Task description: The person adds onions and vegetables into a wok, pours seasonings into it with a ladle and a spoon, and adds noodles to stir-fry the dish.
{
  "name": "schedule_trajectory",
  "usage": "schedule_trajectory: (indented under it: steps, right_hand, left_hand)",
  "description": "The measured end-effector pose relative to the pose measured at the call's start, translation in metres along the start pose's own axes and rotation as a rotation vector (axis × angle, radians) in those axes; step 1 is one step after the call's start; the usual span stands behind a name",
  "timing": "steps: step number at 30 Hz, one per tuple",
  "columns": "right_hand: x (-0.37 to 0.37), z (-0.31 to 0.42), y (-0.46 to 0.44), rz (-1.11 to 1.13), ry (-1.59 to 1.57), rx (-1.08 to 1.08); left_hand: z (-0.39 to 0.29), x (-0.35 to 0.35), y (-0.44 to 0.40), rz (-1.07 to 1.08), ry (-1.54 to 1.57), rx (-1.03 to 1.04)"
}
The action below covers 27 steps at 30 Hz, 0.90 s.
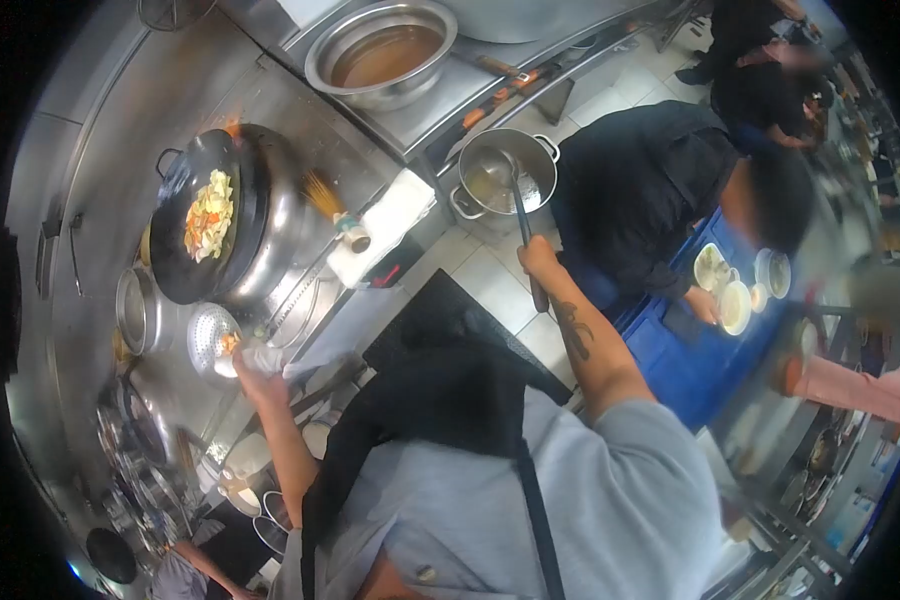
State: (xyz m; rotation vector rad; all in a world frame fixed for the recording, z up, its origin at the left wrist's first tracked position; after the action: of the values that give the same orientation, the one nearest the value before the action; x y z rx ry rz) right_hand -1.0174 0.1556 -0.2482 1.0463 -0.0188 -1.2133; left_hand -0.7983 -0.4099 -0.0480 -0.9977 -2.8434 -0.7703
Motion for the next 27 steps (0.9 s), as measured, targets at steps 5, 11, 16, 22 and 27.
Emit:
schedule_trajectory:
  steps: [5, 11, 16, 22, 27]
  right_hand:
    - [0.014, 0.008, -0.018, 0.116, -0.161, 0.034]
    - [0.039, 0.003, -0.01, 0.382, -0.949, 0.192]
    - [0.015, 0.025, 0.04, 0.38, -1.126, 0.089]
    - [0.005, 0.035, 0.077, 0.391, -1.186, 0.041]
    - [-0.007, 0.049, 0.105, 0.337, -1.127, -0.008]
  left_hand:
    - [0.003, -0.045, 0.022, -0.097, 0.047, 0.026]
    - [0.01, -0.079, 0.017, -0.118, 0.045, 0.049]
    - [0.003, -0.092, -0.002, -0.096, 0.033, 0.056]
    - [-0.005, -0.088, -0.023, -0.075, 0.009, 0.043]
    - [0.0, -0.099, -0.053, -0.097, 0.036, 0.03]
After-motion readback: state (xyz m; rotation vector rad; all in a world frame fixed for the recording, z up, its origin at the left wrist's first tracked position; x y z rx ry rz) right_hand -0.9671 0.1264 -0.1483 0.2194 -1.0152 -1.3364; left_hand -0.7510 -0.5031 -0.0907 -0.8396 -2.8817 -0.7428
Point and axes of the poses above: each hand's wrist, its own y-axis away from the middle knuckle, its own x-axis out of the palm, z = x × y, the point moved 10 cm from there along -y, towards the middle knuckle, and after that the axes turned 9 degrees about z, right-handed, at the moved point
